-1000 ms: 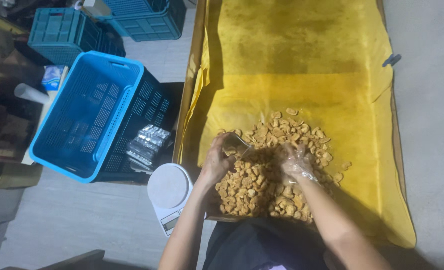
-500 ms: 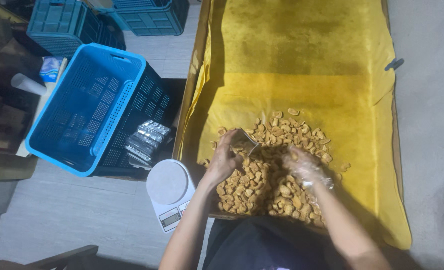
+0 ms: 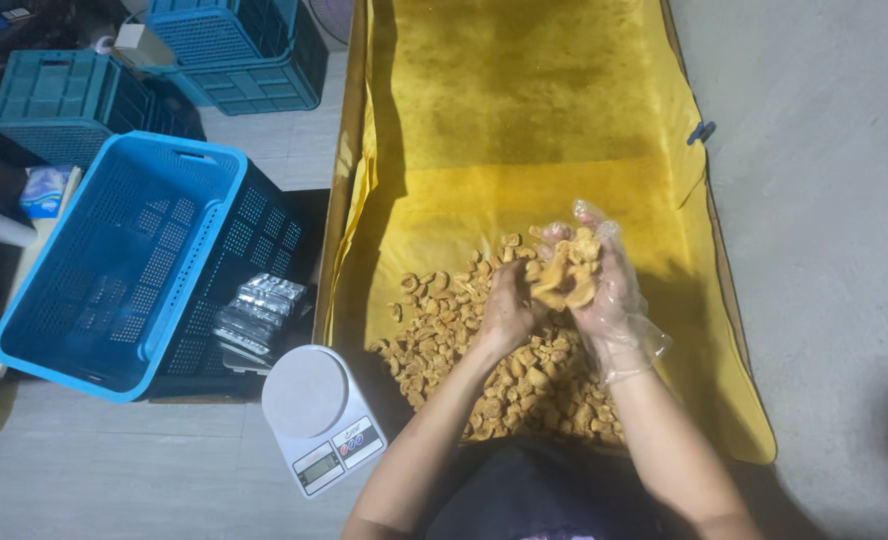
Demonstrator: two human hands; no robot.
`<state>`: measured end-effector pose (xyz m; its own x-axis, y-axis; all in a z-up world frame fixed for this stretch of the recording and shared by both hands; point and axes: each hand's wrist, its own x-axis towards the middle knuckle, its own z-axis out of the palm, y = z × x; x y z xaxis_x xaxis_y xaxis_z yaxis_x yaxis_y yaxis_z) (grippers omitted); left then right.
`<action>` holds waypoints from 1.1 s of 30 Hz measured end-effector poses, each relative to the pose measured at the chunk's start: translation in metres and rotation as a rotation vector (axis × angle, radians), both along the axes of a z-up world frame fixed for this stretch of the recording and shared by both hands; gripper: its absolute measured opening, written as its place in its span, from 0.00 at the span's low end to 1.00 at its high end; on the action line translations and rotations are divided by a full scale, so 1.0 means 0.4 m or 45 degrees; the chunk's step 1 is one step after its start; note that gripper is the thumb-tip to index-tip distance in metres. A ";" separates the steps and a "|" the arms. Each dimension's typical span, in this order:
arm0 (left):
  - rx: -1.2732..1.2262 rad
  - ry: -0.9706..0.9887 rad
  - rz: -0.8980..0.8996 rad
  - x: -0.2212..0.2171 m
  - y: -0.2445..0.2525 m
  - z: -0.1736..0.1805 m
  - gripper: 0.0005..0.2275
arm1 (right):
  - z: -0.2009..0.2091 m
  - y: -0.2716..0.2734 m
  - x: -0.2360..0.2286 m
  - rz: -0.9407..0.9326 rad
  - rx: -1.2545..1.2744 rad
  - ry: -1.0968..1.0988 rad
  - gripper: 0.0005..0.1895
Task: The person scoops cashews from a large yellow sack into small clear plastic bags, weighs each bag on a digital scale, and places the filled bags into a blue plastic basket. The person wears disposable gloves during the task.
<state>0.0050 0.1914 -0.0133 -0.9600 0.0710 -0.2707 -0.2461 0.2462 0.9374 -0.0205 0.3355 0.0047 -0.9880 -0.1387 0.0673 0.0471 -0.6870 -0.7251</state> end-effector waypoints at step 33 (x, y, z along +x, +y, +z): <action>-0.507 0.084 -0.086 0.077 -0.277 0.108 0.21 | -0.361 0.036 -0.164 0.963 2.780 -0.111 0.45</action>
